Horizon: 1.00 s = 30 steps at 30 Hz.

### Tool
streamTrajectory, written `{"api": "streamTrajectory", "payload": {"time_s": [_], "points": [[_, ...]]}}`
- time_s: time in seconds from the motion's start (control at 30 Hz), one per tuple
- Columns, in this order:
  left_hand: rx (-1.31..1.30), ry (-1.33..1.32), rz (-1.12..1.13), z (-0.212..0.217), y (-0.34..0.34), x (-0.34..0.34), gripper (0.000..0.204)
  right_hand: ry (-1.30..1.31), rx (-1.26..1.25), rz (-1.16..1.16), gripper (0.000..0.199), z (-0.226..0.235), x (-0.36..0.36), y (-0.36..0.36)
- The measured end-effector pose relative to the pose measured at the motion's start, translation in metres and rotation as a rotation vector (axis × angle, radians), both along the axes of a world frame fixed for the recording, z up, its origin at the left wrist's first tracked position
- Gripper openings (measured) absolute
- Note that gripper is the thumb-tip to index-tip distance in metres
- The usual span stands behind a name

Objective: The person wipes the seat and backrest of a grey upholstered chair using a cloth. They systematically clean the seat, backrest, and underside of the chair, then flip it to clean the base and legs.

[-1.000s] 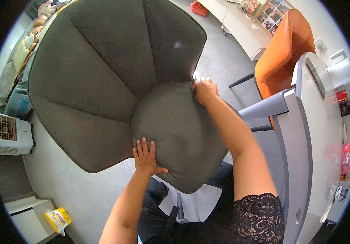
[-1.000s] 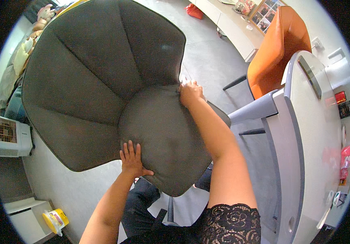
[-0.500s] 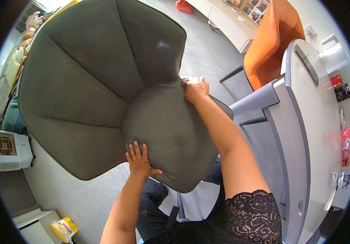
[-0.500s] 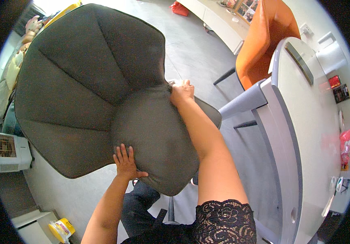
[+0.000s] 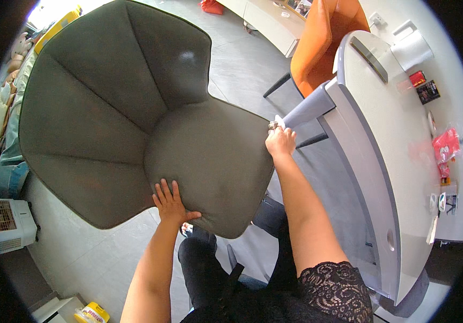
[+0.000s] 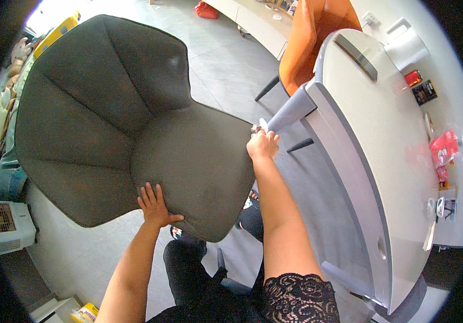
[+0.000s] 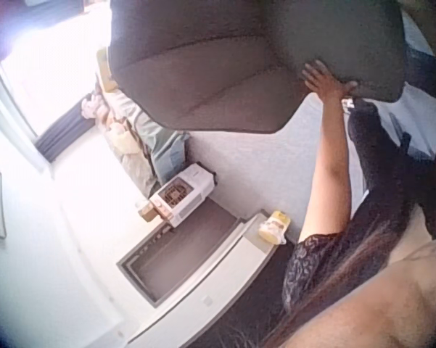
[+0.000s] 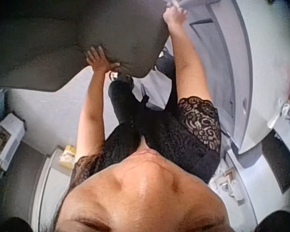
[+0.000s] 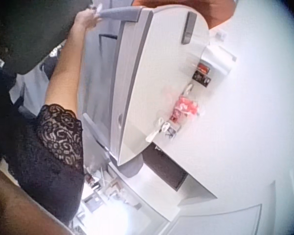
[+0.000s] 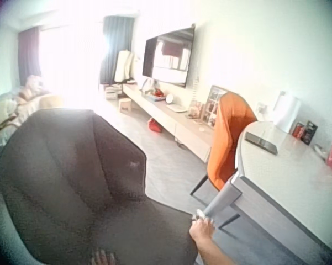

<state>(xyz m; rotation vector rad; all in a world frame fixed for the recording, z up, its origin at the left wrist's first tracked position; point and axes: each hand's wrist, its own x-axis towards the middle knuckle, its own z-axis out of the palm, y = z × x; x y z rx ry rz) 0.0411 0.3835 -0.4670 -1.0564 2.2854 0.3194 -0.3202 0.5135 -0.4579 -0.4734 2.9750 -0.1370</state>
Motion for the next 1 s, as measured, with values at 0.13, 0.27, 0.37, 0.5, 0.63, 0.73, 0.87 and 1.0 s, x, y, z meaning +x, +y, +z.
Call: {"api": "streamTrajectory", "payload": {"time_s": [0.13,0.27,0.37,0.5,0.63,0.73,0.87,1.0], "points": [[-0.020,-0.008,-0.003,0.007,0.003,0.001,0.146,0.015,0.098,0.078,0.040,-0.034,0.048,0.044],[-0.097,0.048,-0.004,0.015,0.012,0.006,0.140,0.115,-0.049,0.234,0.043,-0.042,0.160,0.093],[-0.134,0.082,0.083,0.026,0.029,0.002,0.129,0.019,-0.085,0.382,0.044,-0.015,0.234,0.127],[-0.176,0.286,-0.077,-0.015,0.071,0.015,0.101,-0.403,-0.294,0.566,0.033,-0.010,0.240,0.150],[-0.011,0.377,-0.109,0.027,0.137,0.024,0.097,-0.270,-0.463,0.693,0.028,0.001,0.169,0.140],[-0.023,0.298,-0.117,0.029,0.151,0.028,0.100,-0.204,-0.689,0.772,0.030,0.020,0.098,0.094],[0.039,0.193,-0.138,0.027,0.145,0.015,0.099,-0.353,-0.387,0.700,0.041,0.049,0.010,0.019],[0.078,0.128,-0.152,0.033,0.144,0.008,0.101,-0.115,-0.136,0.653,0.047,0.038,0.008,-0.013]]}}
